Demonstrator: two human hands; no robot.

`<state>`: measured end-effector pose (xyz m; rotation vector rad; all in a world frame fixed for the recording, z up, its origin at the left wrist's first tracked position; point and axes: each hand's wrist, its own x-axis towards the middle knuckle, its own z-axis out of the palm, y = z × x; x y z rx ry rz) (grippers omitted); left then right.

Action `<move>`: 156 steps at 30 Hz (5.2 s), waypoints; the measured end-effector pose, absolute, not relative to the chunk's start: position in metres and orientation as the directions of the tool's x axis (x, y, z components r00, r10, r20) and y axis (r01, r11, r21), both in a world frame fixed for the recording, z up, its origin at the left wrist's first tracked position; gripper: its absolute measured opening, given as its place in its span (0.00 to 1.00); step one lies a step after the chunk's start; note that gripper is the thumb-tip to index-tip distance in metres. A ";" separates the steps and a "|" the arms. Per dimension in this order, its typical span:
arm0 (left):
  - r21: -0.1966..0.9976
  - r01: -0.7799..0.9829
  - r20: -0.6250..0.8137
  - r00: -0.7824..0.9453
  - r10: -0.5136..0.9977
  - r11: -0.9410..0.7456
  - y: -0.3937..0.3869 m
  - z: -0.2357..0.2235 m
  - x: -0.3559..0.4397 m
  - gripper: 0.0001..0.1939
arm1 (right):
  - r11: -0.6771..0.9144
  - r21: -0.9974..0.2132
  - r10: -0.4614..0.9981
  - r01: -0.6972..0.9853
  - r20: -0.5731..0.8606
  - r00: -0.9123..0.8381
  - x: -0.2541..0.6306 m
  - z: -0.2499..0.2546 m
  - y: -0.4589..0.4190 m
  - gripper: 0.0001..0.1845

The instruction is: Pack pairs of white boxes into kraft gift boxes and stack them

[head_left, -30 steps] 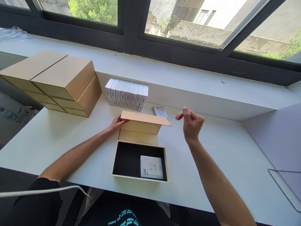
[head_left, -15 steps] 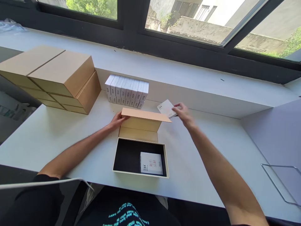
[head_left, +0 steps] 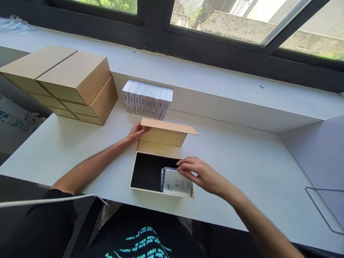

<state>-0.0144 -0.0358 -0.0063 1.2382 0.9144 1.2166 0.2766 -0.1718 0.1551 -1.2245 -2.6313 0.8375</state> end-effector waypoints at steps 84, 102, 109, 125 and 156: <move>0.966 -0.257 0.081 0.145 0.986 -0.041 -0.029 -0.003 -0.013 0.29 | 0.196 -0.887 0.870 0.417 0.354 0.344 0.320 0.149 -0.065 0.15; 0.973 -0.229 0.050 0.116 0.992 -0.022 -0.032 0.005 -0.014 0.32 | 0.765 -0.155 0.644 0.626 0.204 -0.737 0.205 0.117 -0.189 0.14; 0.973 -0.226 0.071 0.119 0.990 -0.043 -0.032 0.001 -0.017 0.31 | 0.756 -0.273 0.604 0.596 -0.063 -0.795 0.213 0.107 -0.173 0.20; 0.481 0.306 0.723 0.391 0.569 -0.822 -0.142 0.081 -0.027 0.17 | 0.771 -0.361 0.621 0.525 0.240 -0.746 0.238 0.088 -0.197 0.09; 0.867 0.375 0.238 0.266 0.934 -0.327 -0.229 0.104 -0.013 0.29 | 0.692 -0.628 0.710 0.355 0.504 -0.492 0.241 0.099 -0.209 0.15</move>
